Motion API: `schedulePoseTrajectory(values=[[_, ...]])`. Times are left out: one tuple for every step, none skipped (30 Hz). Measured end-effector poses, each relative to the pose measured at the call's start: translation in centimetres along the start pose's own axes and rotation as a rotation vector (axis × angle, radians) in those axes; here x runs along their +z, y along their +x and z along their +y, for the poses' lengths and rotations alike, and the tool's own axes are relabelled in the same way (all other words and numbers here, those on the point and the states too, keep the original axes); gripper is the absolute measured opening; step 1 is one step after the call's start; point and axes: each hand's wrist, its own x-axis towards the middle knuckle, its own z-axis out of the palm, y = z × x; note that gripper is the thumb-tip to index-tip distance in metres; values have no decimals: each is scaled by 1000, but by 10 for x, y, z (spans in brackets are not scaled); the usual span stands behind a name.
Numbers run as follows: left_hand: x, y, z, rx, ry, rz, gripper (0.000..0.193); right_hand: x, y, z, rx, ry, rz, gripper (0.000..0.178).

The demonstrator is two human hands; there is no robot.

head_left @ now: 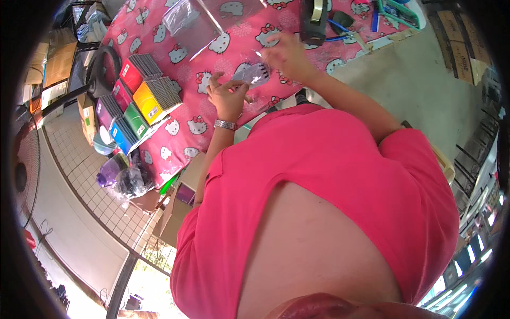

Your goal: The person places small notebooks into plastic sleeves, seals them with tape, and then sorts stacks of colorful notebooks from a large cardboard box onto the table.

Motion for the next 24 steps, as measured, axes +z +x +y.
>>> schedulePoseTrajectory(values=[[-3, 2, 3, 11, 64, 1, 21, -10, 5, 25, -1, 15, 149, 19], [-3, 7, 2, -5, 60, -63, 20, -19, 3, 51, 181, -27, 261, 21], [-5, 13, 2, -18, 59, -130, 19, -27, -1, 78, 367, -68, 376, 23], [-5, 18, 5, -23, 59, -206, 18, -32, -11, 107, 660, 84, 313, 23], [-7, 22, 9, 22, 123, -204, 20, -36, -14, 117, 947, 244, 241, 24], [-8, 26, 9, 22, 138, -228, 24, -36, -20, 123, 1001, 419, 226, 22], [-8, 31, 8, 22, 154, -251, 29, -36, -25, 130, 1050, 596, 210, 21], [-11, 34, 5, 11, 181, -269, 33, -34, -23, 124, 1094, 786, 179, 19], [-12, 35, 3, 49, 152, -279, 35, -32, -23, 117, 1070, 834, 256, 16], [-13, 36, 2, 86, 123, -289, 36, -30, -24, 109, 1045, 881, 333, 14], [-14, 38, -1, 121, 97, -296, 37, -28, -25, 97, 1018, 930, 407, 11], [-14, 39, -7, 112, 56, -312, 38, -26, -32, 93, 979, 990, 380, 9], [-13, 38, -16, 102, 16, -327, 39, -24, -44, 91, 939, 1050, 351, 7], [-11, 39, -22, 98, -27, -345, 40, -20, -55, 90, 899, 1104, 330, 6], [-10, 39, -25, 97, -44, -340, 40, -13, -65, 89, 987, 1229, 308, 5], [-9, 38, -27, 93, -60, -333, 40, -5, -74, 88, 1076, 1354, 282, 5], [-8, 36, -29, 89, -79, -329, 40, 0, -79, 88, 1167, 1475, 253, 5], [-6, 37, -23, 96, -96, -321, 40, 3, -72, 98, 1174, 1495, 79, 4], [-5, 37, -18, 102, -112, -313, 40, 9, -57, 112, 1176, 1508, -98, 4], [-4, 37, -16, 106, -123, -307, 40, 16, -49, 119, 1175, 1520, -276, 4], [-7, 32, -23, 85, -110, -296, 40, 19, -26, 91, 1037, 1384, -445, 8], [-7, 29, -28, 68, -104, -284, 40, 13, 13, 51, 890, 1236, -597, 12], [-5, 29, -28, 66, -101, -279, 40, 9, 43, 31, 647, 1053, -797, 22], [-4, 29, -24, 74, -65, -263, 39, 11, 66, 14, 402, 859, -973, 34]])
